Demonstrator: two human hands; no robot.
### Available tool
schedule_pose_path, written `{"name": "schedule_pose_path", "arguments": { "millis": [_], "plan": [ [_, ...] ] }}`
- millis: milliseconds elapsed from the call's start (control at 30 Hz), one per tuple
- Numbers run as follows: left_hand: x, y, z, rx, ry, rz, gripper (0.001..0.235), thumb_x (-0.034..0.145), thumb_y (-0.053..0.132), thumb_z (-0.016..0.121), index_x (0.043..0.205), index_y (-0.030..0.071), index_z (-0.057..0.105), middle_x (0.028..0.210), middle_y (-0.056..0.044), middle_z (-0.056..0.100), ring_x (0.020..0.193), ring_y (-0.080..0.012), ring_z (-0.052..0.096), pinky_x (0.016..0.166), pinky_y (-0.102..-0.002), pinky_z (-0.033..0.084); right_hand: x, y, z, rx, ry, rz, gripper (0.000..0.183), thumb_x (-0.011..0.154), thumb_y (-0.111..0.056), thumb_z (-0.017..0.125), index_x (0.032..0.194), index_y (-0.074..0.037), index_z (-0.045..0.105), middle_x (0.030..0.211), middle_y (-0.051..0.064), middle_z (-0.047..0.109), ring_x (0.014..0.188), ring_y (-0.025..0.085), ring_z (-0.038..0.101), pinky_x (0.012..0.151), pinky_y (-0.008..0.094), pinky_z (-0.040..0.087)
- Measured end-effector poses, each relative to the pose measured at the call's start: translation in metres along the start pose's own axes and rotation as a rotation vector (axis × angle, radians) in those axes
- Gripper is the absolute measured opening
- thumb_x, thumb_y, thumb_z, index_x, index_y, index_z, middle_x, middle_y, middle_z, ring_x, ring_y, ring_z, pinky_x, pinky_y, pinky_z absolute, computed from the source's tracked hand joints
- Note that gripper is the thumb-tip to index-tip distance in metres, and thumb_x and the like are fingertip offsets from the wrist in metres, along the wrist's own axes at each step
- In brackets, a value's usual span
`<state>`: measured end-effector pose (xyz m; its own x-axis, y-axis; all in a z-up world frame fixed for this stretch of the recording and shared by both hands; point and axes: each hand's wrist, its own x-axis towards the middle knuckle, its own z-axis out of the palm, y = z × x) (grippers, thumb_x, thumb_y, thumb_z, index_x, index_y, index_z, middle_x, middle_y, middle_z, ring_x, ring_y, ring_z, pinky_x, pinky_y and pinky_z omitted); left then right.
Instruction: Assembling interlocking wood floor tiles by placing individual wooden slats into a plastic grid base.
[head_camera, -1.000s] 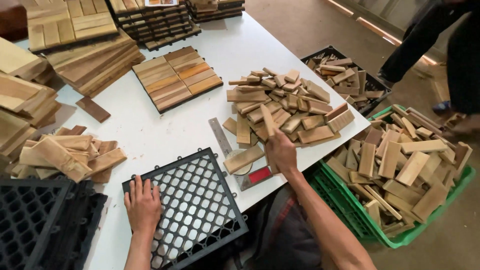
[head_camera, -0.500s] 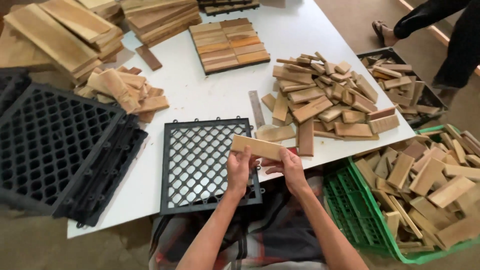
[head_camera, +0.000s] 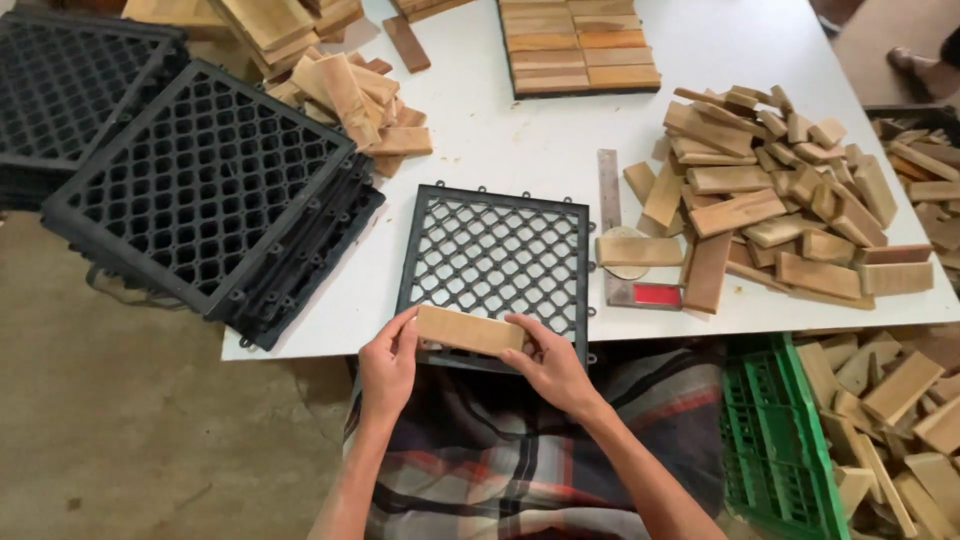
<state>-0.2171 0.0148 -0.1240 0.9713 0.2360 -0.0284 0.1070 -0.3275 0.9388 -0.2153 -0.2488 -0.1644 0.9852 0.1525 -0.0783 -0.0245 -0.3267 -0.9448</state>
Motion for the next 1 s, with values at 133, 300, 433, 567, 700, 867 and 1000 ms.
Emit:
{"name": "schedule_pose_path", "arguments": {
  "millis": [133,300,433,567,700,867,1000],
  "plan": [
    [-0.008,-0.037,-0.023,0.409,0.114,0.216,0.026,0.101,0.03,0.062,0.113,0.013,0.077,0.119,-0.002,0.071,0.106,-0.0285,0.067,0.091,-0.04,0.058,0.004,-0.037,0.021,-0.661,-0.037,-0.244,0.051,0.088,-0.047,0.079,0.13,-0.022,0.066,0.098,-0.001,0.052,0.095,0.018,0.057,0.073,0.032,0.053],
    [-0.029,-0.046,-0.018,0.382,-0.065,0.186,0.069,0.087,0.039,0.08,0.142,0.005,0.058,0.141,-0.014,0.057,0.127,-0.0332,0.058,0.101,-0.043,0.056,0.011,-0.006,0.033,-0.842,0.032,-0.408,0.058,0.084,-0.059,0.074,0.134,-0.031,0.062,0.107,-0.002,0.051,0.097,0.021,0.054,0.086,0.035,0.046],
    [-0.032,-0.058,-0.007,0.403,0.002,0.183,0.061,0.087,0.034,0.081,0.135,0.004,0.059,0.132,-0.011,0.056,0.122,-0.0306,0.061,0.097,-0.039,0.06,0.028,-0.011,0.023,-0.816,-0.013,-0.502,0.056,0.084,-0.057,0.075,0.131,-0.029,0.063,0.106,-0.001,0.052,0.096,0.023,0.054,0.085,0.036,0.045],
    [-0.021,-0.053,-0.002,0.501,0.013,0.216,0.054,0.091,0.037,0.078,0.13,0.006,0.058,0.13,-0.009,0.053,0.118,-0.0287,0.063,0.094,-0.038,0.062,0.043,-0.017,0.018,-0.818,-0.05,-0.546,0.062,0.082,-0.064,0.073,0.129,-0.026,0.065,0.109,0.0,0.054,0.1,0.023,0.054,0.088,0.036,0.044],
    [-0.004,-0.063,0.005,0.532,0.077,0.361,0.056,0.086,0.028,0.081,0.132,0.007,0.058,0.134,-0.012,0.058,0.114,-0.035,0.059,0.095,-0.046,0.051,0.046,-0.018,0.021,-0.819,-0.07,-0.595,0.057,0.091,-0.057,0.068,0.128,-0.014,0.064,0.119,0.009,0.058,0.103,0.031,0.053,0.088,0.044,0.043],
    [0.017,-0.053,-0.002,0.366,0.026,0.059,0.061,0.083,0.023,0.08,0.137,0.009,0.054,0.131,-0.009,0.061,0.116,-0.0319,0.057,0.093,-0.045,0.051,0.036,-0.013,0.021,-0.766,-0.025,-0.543,0.055,0.092,-0.048,0.073,0.126,-0.008,0.059,0.118,0.012,0.059,0.1,0.031,0.056,0.083,0.042,0.044],
    [0.043,-0.052,-0.011,0.389,0.039,-0.234,0.043,0.084,0.034,0.07,0.125,0.024,0.067,0.122,0.005,0.066,0.09,-0.0194,0.066,0.08,-0.042,0.052,0.032,-0.004,0.001,-0.772,0.07,-0.505,0.048,0.093,-0.041,0.073,0.124,-0.008,0.059,0.117,0.011,0.06,0.105,0.031,0.057,0.087,0.043,0.043]
  ]
}}
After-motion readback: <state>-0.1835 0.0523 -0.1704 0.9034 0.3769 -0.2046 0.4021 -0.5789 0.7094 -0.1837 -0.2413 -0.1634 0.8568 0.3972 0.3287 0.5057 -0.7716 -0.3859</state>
